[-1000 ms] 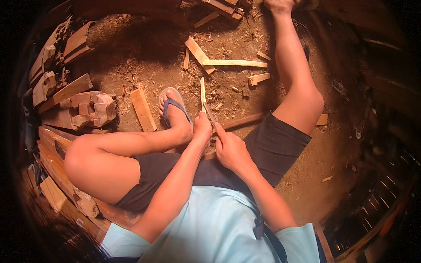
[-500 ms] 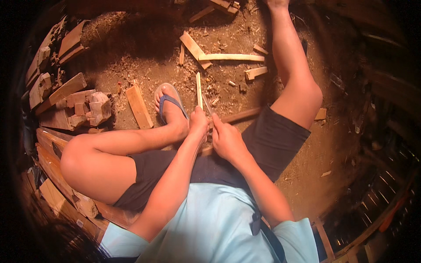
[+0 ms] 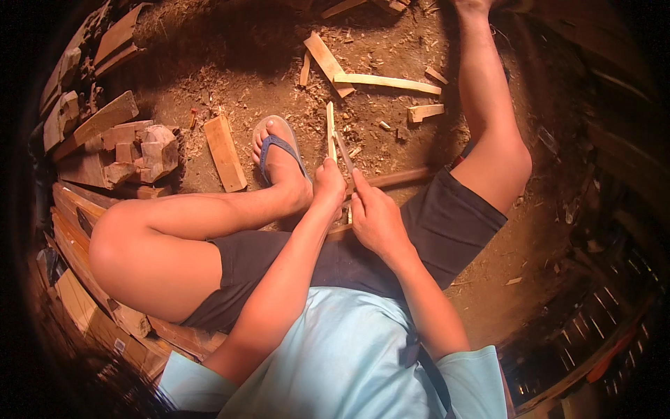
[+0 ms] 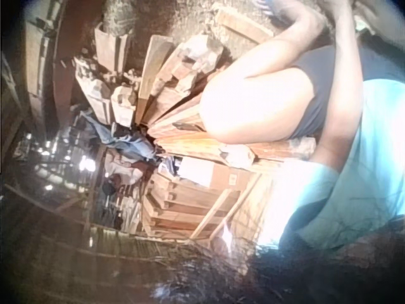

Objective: The person sits on the floor and uses a hand saw to cut a small wooden stick, then uses a chisel to carve and shape the stick. The person repeatedly inspects the carved piece and continues refining its shape.

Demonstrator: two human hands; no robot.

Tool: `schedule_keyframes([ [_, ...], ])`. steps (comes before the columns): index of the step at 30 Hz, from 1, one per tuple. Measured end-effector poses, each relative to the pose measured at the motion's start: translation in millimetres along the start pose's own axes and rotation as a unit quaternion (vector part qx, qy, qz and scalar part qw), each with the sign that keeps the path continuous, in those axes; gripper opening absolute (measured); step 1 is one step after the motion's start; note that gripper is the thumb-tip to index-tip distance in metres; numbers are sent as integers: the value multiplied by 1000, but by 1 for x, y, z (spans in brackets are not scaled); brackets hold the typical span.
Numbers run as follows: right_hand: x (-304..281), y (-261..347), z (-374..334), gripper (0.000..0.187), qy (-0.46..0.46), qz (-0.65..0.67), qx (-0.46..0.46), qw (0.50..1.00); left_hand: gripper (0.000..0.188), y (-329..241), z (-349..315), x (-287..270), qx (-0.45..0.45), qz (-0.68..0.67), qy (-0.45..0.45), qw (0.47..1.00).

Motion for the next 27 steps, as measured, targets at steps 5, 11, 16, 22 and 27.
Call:
schedule_keyframes([
  [5, 7, -4, 13, 44, 31, 41, 21, 998, 59, -25, -27, -11, 48, 20, -37, 998],
  [11, 11, 2, 3, 43, 17, -9, -2, 1000, 58, -20, -21, -10, 59, 57, -22, 996],
  [16, 14, -4, 5, 41, -1, 16, -13, 1000, 57, -27, -23, -9, 59, 23, -4, 998],
  [22, 12, -6, 14, 42, 8, 4, -7, 1000, 58, -19, -13, -7, 54, 13, -34, 998],
  [27, 12, 0, 0, 41, 17, -20, 5, 1000, 58, -5, -1, -1, 21, -29, 13, 999],
])
Point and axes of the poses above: each hand's wrist, its own z-axis towards the middle knuckle, its own x-axis out of the palm, y = z × x, the point moved 10 cm from there along z, towards the middle knuckle, and after that the axes turned 1 degree about x, right-handed, at the moved point
